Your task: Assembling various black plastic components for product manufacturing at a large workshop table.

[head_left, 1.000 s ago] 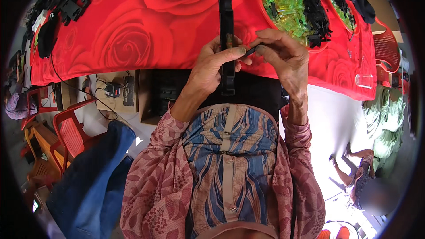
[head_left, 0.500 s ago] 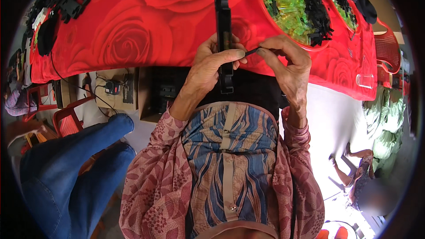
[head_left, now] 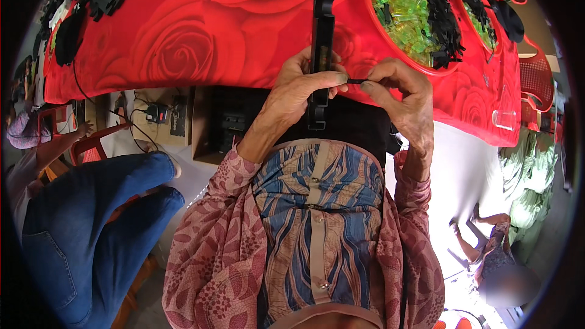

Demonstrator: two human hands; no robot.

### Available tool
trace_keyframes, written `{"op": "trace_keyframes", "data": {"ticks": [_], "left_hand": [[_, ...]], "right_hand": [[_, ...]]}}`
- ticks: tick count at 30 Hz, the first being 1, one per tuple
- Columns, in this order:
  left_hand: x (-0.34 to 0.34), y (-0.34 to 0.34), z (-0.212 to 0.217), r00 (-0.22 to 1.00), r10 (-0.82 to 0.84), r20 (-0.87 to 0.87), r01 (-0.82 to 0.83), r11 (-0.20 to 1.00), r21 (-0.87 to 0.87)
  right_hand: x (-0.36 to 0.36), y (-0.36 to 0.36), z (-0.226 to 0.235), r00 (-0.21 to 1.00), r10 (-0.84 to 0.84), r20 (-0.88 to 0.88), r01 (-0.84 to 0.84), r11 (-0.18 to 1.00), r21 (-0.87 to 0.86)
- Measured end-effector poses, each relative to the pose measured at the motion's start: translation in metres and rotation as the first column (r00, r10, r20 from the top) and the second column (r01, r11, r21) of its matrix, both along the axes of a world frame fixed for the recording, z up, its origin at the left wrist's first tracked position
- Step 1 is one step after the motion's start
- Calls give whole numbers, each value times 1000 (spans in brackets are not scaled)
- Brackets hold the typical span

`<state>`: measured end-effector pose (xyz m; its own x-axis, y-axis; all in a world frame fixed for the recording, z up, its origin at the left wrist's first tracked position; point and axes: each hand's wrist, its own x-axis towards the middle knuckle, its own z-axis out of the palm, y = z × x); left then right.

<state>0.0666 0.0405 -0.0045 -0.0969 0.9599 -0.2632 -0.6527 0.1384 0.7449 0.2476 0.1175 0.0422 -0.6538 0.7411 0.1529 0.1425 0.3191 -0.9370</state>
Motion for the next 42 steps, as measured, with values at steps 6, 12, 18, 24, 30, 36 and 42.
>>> {"op": "trace_keyframes", "data": {"ticks": [6,12,18,24,30,36,42], "left_hand": [[0,0,-6,999,-46,-18,46,999,-12],[-3,-13,3,993,-120,12,121,991,-61],[-6,-38,-2,871,-343,351,384,922,-51],[-5,-51,-14,863,-185,470,303,934,-191],[-19,-70,-41,810,-217,546,317,944,-95],[-17,-68,-51,849,-204,487,276,958,-80],[-16,-61,-39,895,-186,405,281,941,-190]], "right_hand": [[-6,-6,1,999,3,42,-4,1000,20],[5,0,6,994,42,105,-46,998,36],[10,13,21,976,66,207,13,933,-359],[-12,19,26,918,292,270,-156,888,-432],[-24,21,11,864,395,312,-226,859,-459],[-27,13,14,859,391,330,-202,852,-482],[-35,8,7,871,305,384,-164,919,-358]]}}
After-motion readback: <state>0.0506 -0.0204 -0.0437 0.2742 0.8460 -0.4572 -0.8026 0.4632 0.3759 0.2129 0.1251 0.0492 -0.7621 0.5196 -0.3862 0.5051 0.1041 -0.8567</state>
